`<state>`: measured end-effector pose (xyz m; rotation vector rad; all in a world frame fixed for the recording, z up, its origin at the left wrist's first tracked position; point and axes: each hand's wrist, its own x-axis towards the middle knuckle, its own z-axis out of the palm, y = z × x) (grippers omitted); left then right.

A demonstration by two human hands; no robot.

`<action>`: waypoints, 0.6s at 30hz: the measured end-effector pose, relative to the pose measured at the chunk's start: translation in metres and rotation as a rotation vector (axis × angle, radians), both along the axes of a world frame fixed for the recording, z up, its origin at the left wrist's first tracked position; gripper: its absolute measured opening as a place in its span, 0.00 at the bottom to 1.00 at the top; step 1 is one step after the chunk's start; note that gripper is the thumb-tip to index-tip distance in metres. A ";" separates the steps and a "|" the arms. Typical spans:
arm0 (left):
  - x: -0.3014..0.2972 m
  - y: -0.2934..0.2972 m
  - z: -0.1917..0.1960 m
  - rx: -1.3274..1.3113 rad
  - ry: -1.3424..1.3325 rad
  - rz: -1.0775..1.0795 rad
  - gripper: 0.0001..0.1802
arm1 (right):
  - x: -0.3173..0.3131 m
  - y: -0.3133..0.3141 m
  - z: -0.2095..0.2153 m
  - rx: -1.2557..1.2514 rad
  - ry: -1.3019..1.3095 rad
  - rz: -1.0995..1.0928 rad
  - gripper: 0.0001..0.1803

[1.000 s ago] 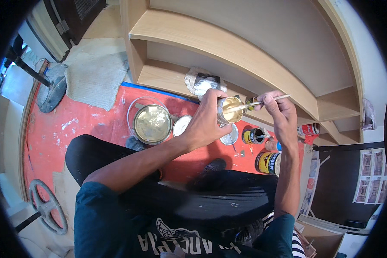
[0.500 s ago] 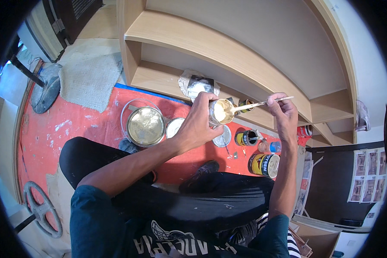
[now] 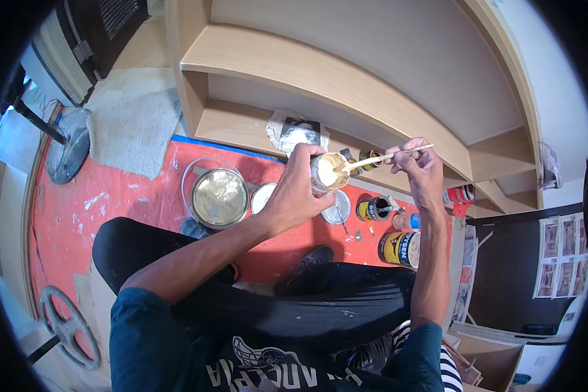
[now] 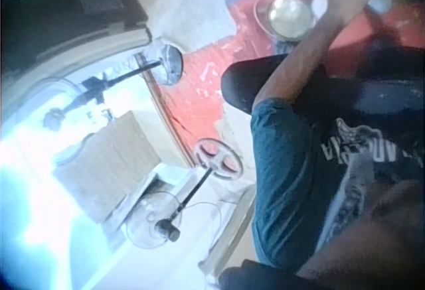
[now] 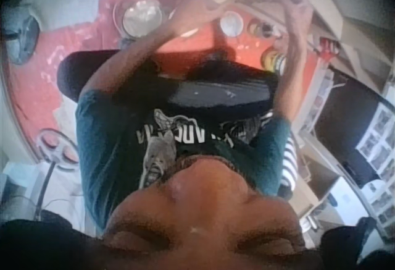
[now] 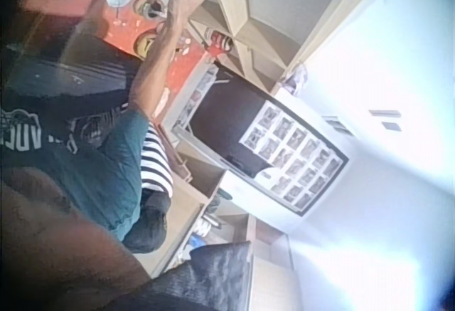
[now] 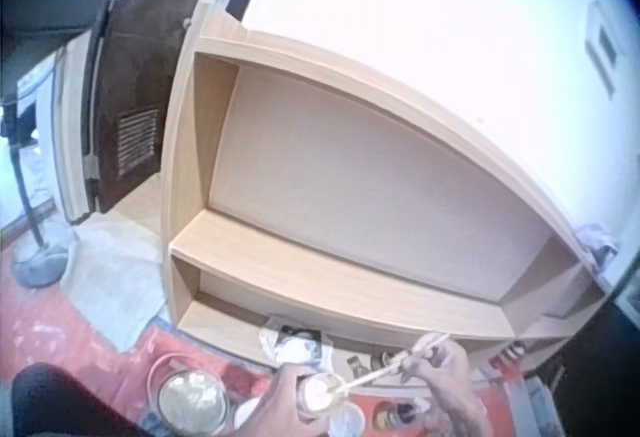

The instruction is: The person sits on the floor and uses a wooden stick to stir a beige-colored substance inside a small metal can. They repeatedly dip the stick into the can and mix the contents thoroughly.

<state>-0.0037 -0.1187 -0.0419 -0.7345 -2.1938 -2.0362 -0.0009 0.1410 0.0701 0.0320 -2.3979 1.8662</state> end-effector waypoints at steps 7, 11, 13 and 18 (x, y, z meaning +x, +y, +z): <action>-0.001 0.002 0.006 0.011 -0.013 -0.020 0.40 | 0.003 0.008 -0.002 -0.155 0.059 -0.007 0.08; 0.000 0.005 0.003 0.017 -0.012 -0.023 0.40 | 0.004 -0.023 -0.017 -0.009 -0.082 0.011 0.06; 0.001 0.005 0.003 0.009 -0.011 -0.016 0.40 | 0.000 -0.025 -0.018 0.001 -0.062 0.024 0.06; 0.001 0.001 0.003 -0.006 0.005 0.014 0.38 | -0.001 0.000 -0.011 0.010 -0.008 -0.082 0.08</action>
